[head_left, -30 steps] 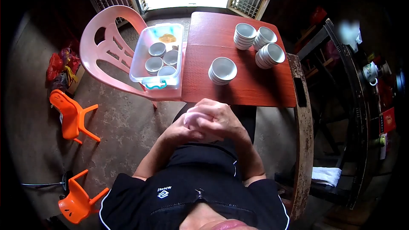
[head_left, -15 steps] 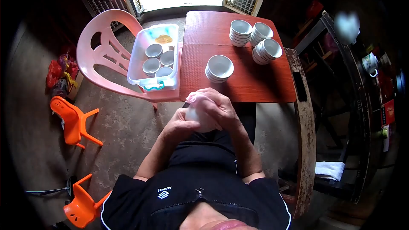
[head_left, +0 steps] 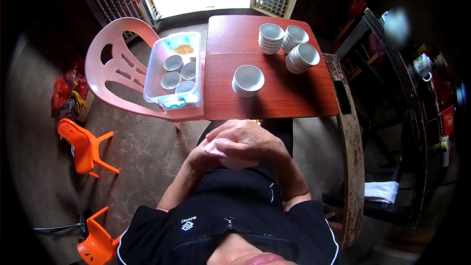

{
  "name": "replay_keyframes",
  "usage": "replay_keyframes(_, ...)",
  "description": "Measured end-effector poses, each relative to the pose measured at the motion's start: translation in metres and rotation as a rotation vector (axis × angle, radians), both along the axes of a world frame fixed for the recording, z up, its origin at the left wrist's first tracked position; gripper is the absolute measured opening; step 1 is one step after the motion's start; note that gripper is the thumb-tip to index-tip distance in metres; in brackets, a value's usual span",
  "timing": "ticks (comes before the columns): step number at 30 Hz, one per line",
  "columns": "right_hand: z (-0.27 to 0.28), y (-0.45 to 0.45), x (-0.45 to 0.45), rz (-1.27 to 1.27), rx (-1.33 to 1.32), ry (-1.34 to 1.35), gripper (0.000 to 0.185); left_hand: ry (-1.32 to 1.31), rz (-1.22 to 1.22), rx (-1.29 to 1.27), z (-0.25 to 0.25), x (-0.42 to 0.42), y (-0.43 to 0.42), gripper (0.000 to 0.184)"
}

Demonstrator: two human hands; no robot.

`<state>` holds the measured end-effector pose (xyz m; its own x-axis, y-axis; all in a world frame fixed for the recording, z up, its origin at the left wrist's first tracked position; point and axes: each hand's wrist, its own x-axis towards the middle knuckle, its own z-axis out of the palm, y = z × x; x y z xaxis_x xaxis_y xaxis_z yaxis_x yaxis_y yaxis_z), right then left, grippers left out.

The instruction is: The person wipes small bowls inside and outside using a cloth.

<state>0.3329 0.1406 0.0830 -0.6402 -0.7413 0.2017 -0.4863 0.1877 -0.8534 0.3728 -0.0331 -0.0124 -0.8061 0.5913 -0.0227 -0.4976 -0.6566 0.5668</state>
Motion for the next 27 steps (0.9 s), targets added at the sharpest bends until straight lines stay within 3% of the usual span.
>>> replay_keyframes(2, -0.003, -0.001, 0.0, -0.053, -0.093, -0.079, 0.027, 0.107, -0.061, 0.077, 0.024, -0.001, -0.005, 0.06)
replay_keyframes(3, -0.013, -0.002, 0.004, -0.185, -0.233, -0.137, 0.031, 0.026, 0.01, 0.042, 0.034, 0.001, -0.002, 0.054)
replay_keyframes(4, -0.041, -0.005, 0.009, -0.352, -0.444, -0.394, 0.034, 0.035, -0.008, -0.033, 0.019, -0.001, -0.013, 0.046)
replay_keyframes(6, -0.06, -0.017, 0.018, -0.489, -0.861, -0.254, 0.035, 0.091, 0.094, -0.106, 0.032, -0.001, -0.005, 0.043)
replay_keyframes(8, -0.085, -0.015, 0.02, -0.66, -0.588, 0.1, 0.048, 0.212, 0.008, -0.334, 0.017, -0.004, -0.013, 0.042)
replay_keyframes(10, -0.069, -0.003, 0.014, -0.496, -0.685, -0.186, 0.048, 0.235, -0.064, -0.486, 0.027, -0.008, -0.013, 0.042)
replay_keyframes(11, -0.057, 0.002, 0.005, -0.378, -0.659, -0.599, 0.035, 0.164, -0.048, -0.446, 0.035, -0.008, -0.01, 0.042)
replay_keyframes(12, -0.043, 0.004, 0.001, -0.363, -0.349, -0.418, 0.033, 0.05, -0.036, -0.395, 0.031, -0.007, -0.008, 0.042)
replay_keyframes(14, -0.016, 0.006, -0.002, -0.245, -0.007, -0.042, 0.036, 0.141, 0.074, -0.347, 0.048, -0.001, 0.007, 0.042)
replay_keyframes(15, 0.001, 0.005, 0.001, -0.257, -0.071, -0.209, 0.034, 0.12, 0.089, -0.294, 0.046, 0.0, 0.007, 0.041)
replay_keyframes(16, -0.027, 0.0, 0.0, -0.315, -0.329, -0.336, 0.033, 0.107, 0.021, -0.298, 0.034, 0.0, -0.004, 0.042)
replay_keyframes(18, -0.041, -0.006, 0.006, -0.422, -0.66, -0.603, 0.033, 0.089, 0.139, -0.254, 0.035, -0.001, -0.002, 0.044)
replay_keyframes(19, -0.065, -0.013, 0.007, -0.521, -0.646, 0.029, 0.038, 0.103, 0.181, -0.236, 0.033, -0.001, 0.001, 0.045)
replay_keyframes(20, -0.07, -0.024, 0.016, -0.759, -0.578, 0.301, 0.041, 0.088, 0.224, -0.194, 0.026, -0.002, 0.002, 0.048)
replay_keyframes(21, -0.073, -0.03, 0.026, -0.813, -0.608, 0.174, 0.041, 0.056, 0.235, -0.154, 0.02, -0.003, 0.004, 0.051)
replay_keyframes(25, -0.053, -0.017, 0.01, -0.623, -0.844, -0.573, 0.04, -0.036, 0.157, -0.091, 0.015, -0.005, 0.003, 0.057)
replay_keyframes(27, -0.03, 0.001, -0.004, -0.345, -0.398, -0.355, 0.036, -0.054, 0.13, -0.076, 0.019, -0.003, 0.008, 0.058)
